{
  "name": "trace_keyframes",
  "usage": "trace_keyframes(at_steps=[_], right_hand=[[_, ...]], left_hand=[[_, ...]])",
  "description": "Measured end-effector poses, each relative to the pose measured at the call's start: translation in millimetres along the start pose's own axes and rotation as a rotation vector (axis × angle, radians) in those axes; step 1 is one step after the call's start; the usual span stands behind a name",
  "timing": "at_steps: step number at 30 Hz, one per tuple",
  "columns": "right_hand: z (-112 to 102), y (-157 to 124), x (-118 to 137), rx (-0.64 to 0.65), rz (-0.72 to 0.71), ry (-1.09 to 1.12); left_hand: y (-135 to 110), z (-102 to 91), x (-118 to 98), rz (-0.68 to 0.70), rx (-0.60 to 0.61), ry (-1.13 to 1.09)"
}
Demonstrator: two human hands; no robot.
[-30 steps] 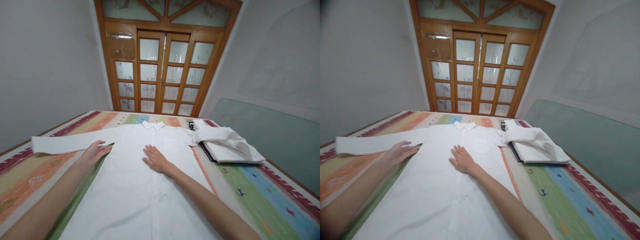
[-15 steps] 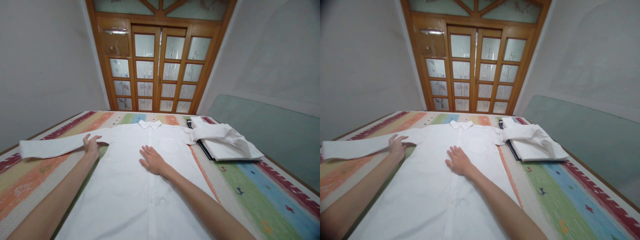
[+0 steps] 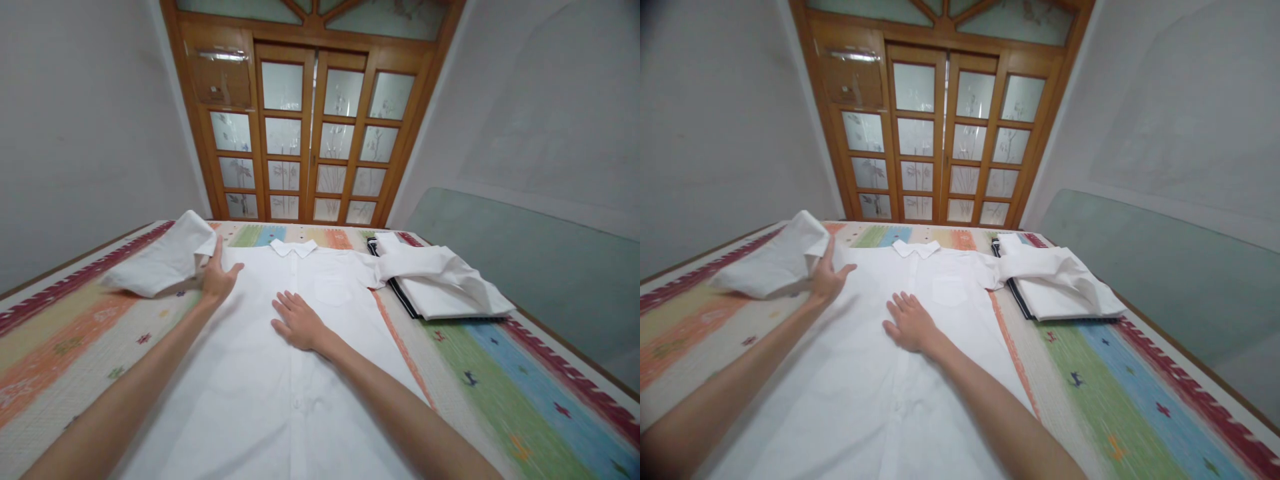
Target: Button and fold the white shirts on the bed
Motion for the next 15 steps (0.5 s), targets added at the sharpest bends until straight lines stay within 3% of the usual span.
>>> trace_keyframes(at_steps=[4,7,11,15], right_hand=[[-0.6,0.3,0.7,-0.007,-0.011,0.01],[-1.1,1.4,-1.2,-0.022,-0.014,0.04],[-6.3,3.1,-10.7,-0.105,0.006,0.162],[-19.0,2.8,-38.2,-0.285,0.169,0.364]], left_hand=[[-28.8,46.7,-39.3,0.19,0.289,0.129],[-57.0,81.3,-42.6,0.295,0.531,0.255],[-76.0,97.7,-29.3,0.295,0.595,0.336],[-84.8,104.0,-29.6,0.387,0.64,0.406]])
Point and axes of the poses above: each hand's wrist, its own y-axis towards the middle knuckle, its own z-axis out of the palm, x = y × z, the point moved 9 cm from there along y, towards the middle knuckle, and after that the axes turned 7 degrees about -z, right-handed, at the moved point
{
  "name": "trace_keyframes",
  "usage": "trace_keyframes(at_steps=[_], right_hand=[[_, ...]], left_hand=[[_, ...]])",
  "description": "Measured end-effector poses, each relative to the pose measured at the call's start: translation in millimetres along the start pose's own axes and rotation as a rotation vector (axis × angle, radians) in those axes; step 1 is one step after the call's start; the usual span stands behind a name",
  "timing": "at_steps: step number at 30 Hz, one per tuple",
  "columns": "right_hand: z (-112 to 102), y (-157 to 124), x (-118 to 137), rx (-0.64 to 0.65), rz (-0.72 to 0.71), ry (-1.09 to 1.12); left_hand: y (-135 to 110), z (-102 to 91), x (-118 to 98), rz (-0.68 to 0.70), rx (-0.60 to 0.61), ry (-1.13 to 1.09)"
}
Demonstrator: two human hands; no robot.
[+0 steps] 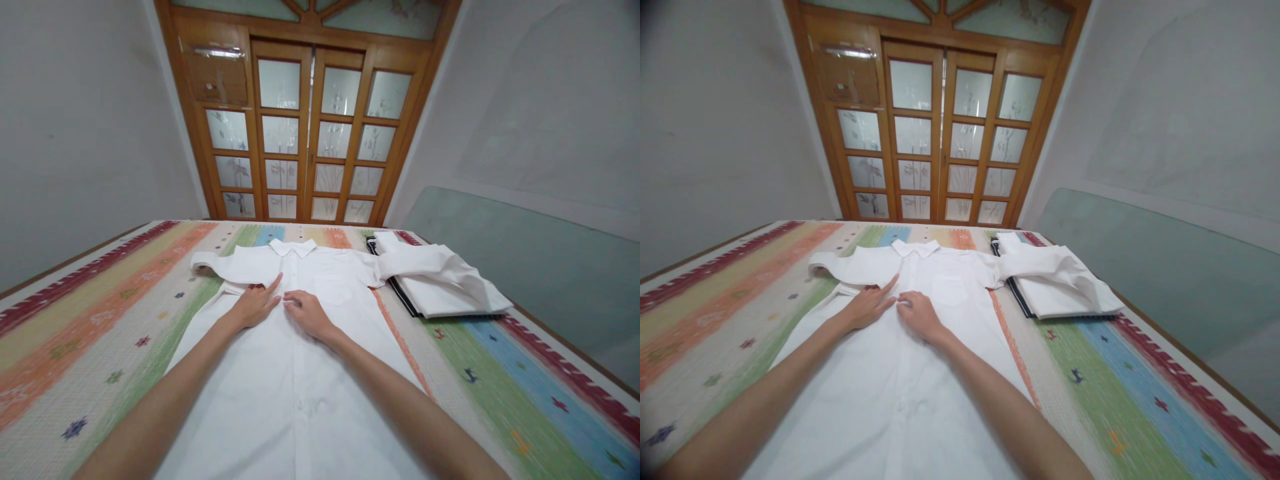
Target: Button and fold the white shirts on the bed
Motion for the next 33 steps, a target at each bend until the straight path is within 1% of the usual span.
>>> trace_keyframes(at_steps=[3,5,7,9,12,14,16,18,20,23,25,26,28,30,33], right_hand=[[-10.0,12.6,-5.2,-0.088,0.047,0.013],[-12.2,26.8,0.5,-0.117,0.034,-0.043],[-8.7,44.2,11.3,-0.118,0.015,-0.121],[2.7,62.9,25.0,-0.073,-0.002,-0.214],[32.5,88.4,46.1,0.062,-0.037,-0.385],[55.2,102.3,58.7,0.146,-0.079,-0.505],[74.8,114.2,67.9,0.193,-0.116,-0.597],[89.5,124.7,71.2,0.21,-0.11,-0.635],[99.4,133.1,67.4,0.221,-0.044,-0.617],[104.9,140.3,60.1,0.225,0.051,-0.564],[100.9,141.8,57.0,0.214,0.073,-0.557],[94.7,141.4,54.0,0.19,0.093,-0.548],[73.9,137.7,41.6,0.099,0.17,-0.498],[44.3,129.3,20.8,-0.054,0.275,-0.388],[-5.0,107.7,-20.0,-0.369,0.38,-0.112]], left_hand=[[-0.1,2.0,-2.4,0.021,0.032,0.039],[-0.2,1.8,-2.8,0.03,0.025,0.031],[-0.5,3.8,-2.7,0.052,0.022,0.024],[-0.9,8.9,-2.6,0.09,0.04,0.017],[-1.4,15.9,-0.4,0.121,0.059,-0.029],[-1.0,18.1,3.4,0.093,0.049,-0.041],[-0.4,20.9,8.4,0.035,0.055,-0.015],[-0.6,25.1,12.1,-0.009,0.094,0.005],[-1.3,27.8,13.1,-0.018,0.131,0.01],[-2.1,26.1,12.5,-0.008,0.151,0.007],[-2.0,22.0,10.1,0.006,0.141,-0.004],[-1.8,19.4,7.2,0.026,0.13,-0.01],[-1.5,14.4,0.3,0.074,0.104,-0.011],[-0.6,10.8,-3.0,0.084,0.087,-0.003],[0.7,6.6,-1.3,0.047,0.083,-0.047]])
Point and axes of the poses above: each hand's wrist, its own y-axis towards the middle knuckle, its own z-axis out of the palm, x = y × z, the point moved 9 cm from there along y, towards the middle knuckle, and after that the axes turned 7 degrees about -z, right-handed, at the moved point
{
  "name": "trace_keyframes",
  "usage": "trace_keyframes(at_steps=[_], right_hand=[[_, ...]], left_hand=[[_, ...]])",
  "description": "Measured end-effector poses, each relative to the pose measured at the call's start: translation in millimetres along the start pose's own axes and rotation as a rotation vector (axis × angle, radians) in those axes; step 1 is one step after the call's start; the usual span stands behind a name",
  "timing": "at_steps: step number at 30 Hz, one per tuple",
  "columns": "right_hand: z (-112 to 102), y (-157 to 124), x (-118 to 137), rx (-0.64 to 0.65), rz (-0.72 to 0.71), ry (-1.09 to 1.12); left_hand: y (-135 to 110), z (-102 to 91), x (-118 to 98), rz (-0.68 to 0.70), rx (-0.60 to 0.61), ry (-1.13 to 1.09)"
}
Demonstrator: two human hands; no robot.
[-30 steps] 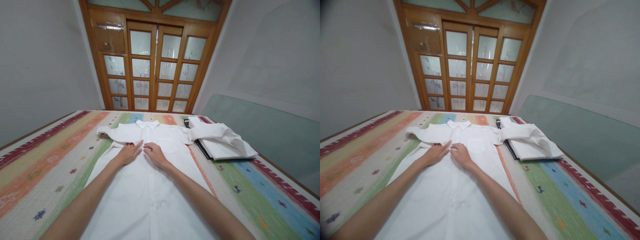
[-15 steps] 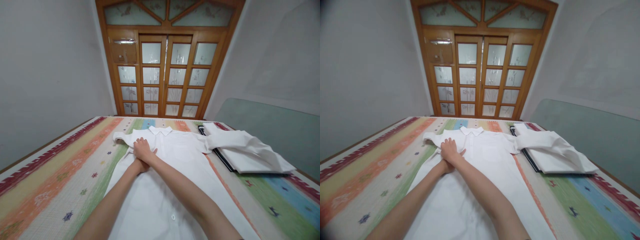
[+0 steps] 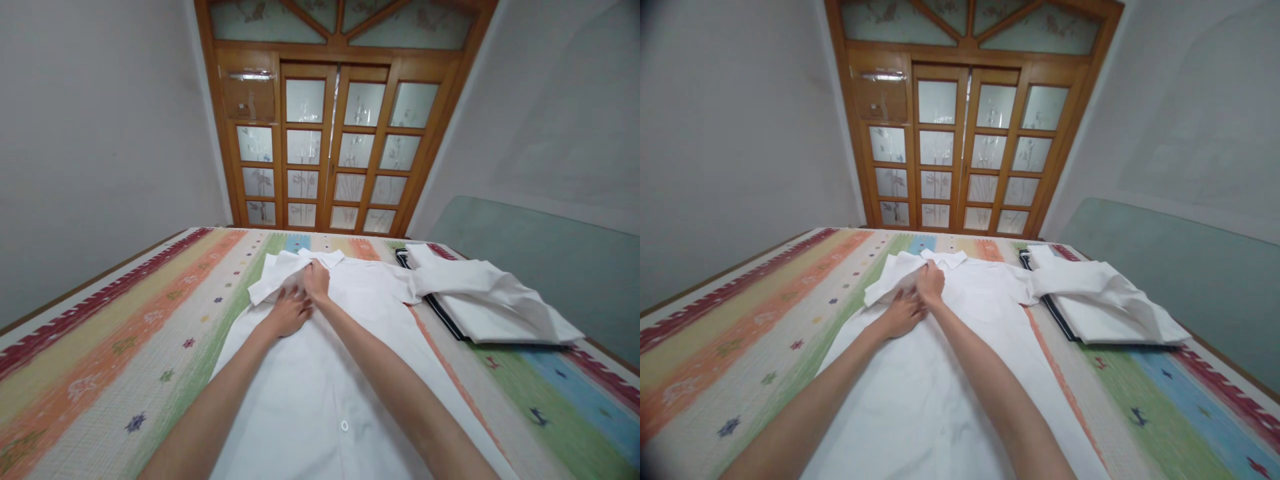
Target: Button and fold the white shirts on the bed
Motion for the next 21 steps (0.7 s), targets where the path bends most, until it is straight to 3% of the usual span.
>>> trace_keyframes(at_steps=[2,5,8,14,21], right_hand=[[-24.4,1.5,-41.9,-0.148,0.154,0.269],[-38.0,-13.6,-104.0,-0.258,0.458,0.666],[-45.1,-33.5,-136.0,-0.296,0.574,0.862],[-48.1,-46.3,-140.7,-0.245,0.558,0.902],[-40.8,-36.9,-125.1,-0.203,0.6,1.189]], left_hand=[[-1.0,-2.9,-0.7,0.017,0.01,-0.073],[-2.9,-8.8,4.0,-0.005,0.009,-0.197],[-3.6,-17.6,16.5,-0.091,-0.061,-0.343],[-6.1,-27.9,41.1,-0.241,-0.256,-0.576],[-6.2,-16.5,24.2,-0.198,-0.135,-0.148]])
Point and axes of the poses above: each hand's wrist, its own y-axis towards the middle knuckle, its own z-axis out of the palm, x = y × z, the point moved 9 cm from there along y, towards the middle knuckle, and after that the axes turned 7 degrees about -z, right-handed, at the moved point
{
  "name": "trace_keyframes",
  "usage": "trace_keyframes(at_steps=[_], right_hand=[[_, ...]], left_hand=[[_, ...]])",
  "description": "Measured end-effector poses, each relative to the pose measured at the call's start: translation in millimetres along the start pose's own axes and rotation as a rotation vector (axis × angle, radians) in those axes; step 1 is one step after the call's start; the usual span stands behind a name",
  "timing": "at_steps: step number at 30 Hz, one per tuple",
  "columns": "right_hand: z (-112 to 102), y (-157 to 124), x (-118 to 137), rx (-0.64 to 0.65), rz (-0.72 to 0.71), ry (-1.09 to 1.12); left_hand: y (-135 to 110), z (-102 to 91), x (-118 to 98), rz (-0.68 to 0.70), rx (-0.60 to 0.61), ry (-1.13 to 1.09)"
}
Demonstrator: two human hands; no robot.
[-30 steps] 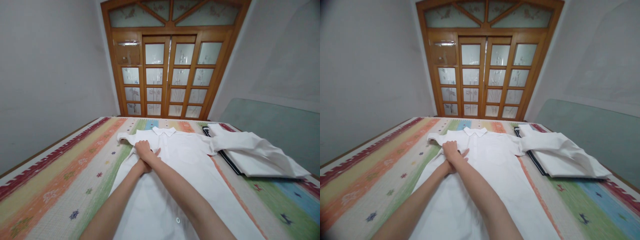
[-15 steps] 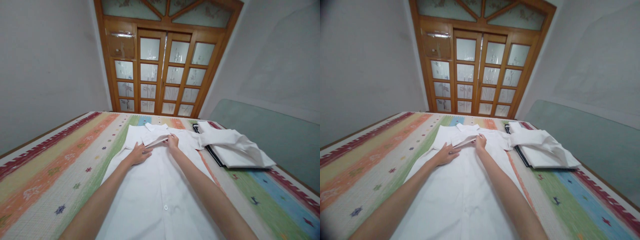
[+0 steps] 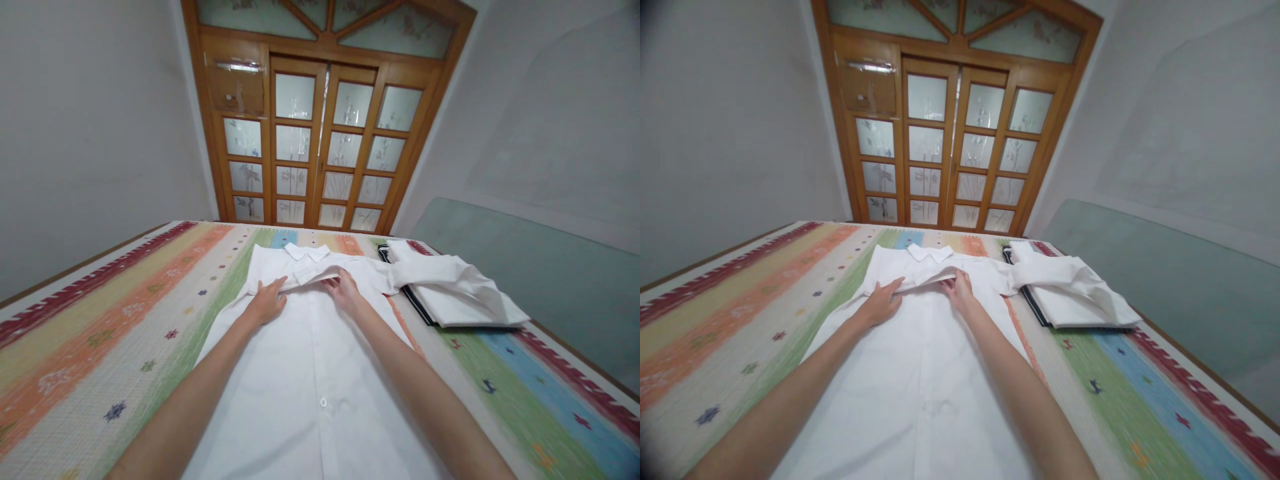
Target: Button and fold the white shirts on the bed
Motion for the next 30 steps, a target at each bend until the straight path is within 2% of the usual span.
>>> trace_keyframes(at_steps=[3,8,11,15,18,20,22,24,25,27,28,30], right_hand=[[-16.6,3.9,7.3,-0.048,-0.018,0.012],[-47.7,11.1,30.8,-0.122,-0.186,-0.024],[-49.6,13.6,38.0,-0.099,-0.214,-0.011],[-45.1,18.1,38.4,-0.072,-0.156,-0.019],[-60.7,17.4,47.9,-0.206,-0.202,-0.279],[-65.3,11.2,69.9,-0.239,-0.391,-0.619],[-49.7,-0.8,89.6,-0.111,-0.667,-1.005],[-26.3,-16.2,89.3,0.148,-0.899,-1.327],[-17.3,-23.1,83.1,0.29,-0.971,-1.446],[-6.6,-32.5,68.4,0.53,-1.033,-1.585],[-3.7,-34.1,63.5,0.6,-1.038,-1.602],[-1.1,-29.6,62.7,0.609,-1.009,-1.536]], left_hand=[[0.7,0.3,1.3,-0.04,-0.001,0.087],[2.3,-0.7,6.4,-0.09,-0.014,0.137],[3.6,-2.9,13.7,-0.128,-0.055,0.167],[6.4,-2.7,22.7,-0.153,-0.066,0.269],[8.1,-5.4,31.0,-0.168,-0.067,0.326],[8.5,-11.2,39.4,-0.191,-0.088,0.349],[8.1,-19.6,50.9,-0.237,-0.128,0.359],[7.2,-27.1,62.7,-0.281,-0.159,0.354],[6.9,-29.8,67.7,-0.294,-0.166,0.342],[6.7,-33.7,74.9,-0.302,-0.168,0.313],[6.6,-35.6,77.7,-0.304,-0.169,0.3],[6.2,-40.0,82.8,-0.319,-0.177,0.277]])
Point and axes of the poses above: each hand's wrist, its own y-axis towards the middle knuckle, its own z-axis out of the palm, x = y × z, the point moved 9 cm from there along y, towards the middle knuckle, and after that the axes turned 7 degrees about -z, right-handed, at the moved point
